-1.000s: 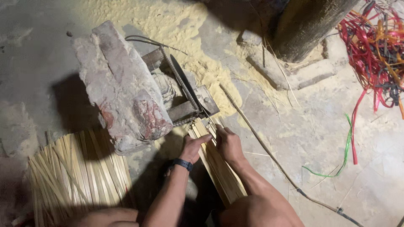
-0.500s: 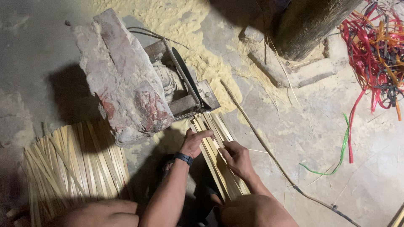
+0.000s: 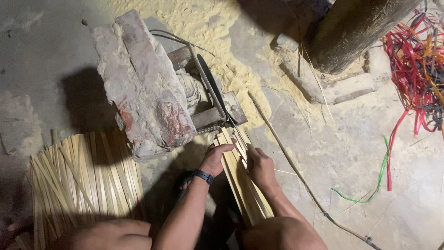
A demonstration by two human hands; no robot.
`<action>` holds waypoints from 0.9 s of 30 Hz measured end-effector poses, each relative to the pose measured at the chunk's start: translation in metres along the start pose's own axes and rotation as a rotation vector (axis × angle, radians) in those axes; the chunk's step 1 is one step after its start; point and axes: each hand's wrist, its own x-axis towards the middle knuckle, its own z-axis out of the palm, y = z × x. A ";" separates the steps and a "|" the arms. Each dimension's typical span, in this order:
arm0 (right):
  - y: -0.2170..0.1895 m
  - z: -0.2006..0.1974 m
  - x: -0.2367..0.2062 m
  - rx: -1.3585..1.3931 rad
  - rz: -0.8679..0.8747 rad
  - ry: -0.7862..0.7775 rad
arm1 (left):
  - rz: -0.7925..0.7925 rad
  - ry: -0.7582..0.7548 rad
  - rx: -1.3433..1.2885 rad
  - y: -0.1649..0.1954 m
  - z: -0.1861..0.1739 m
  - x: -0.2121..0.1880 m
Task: The person sits on the floor and pulls bamboo strips one at a time through a fixed blade mounted under a stone weight, drawing each strip by hand to shave it into thinner slats. Finished slats are set aside in a growing pile beside them.
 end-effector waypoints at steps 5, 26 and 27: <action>-0.012 0.012 0.031 -0.015 -0.099 0.062 | 0.028 0.116 0.228 -0.009 -0.006 0.013; 0.014 0.017 0.022 -0.069 -0.116 0.099 | 0.070 0.076 0.274 -0.001 0.004 0.012; 0.008 0.018 0.031 -0.037 -0.113 0.079 | 0.063 0.130 0.309 -0.002 0.003 0.013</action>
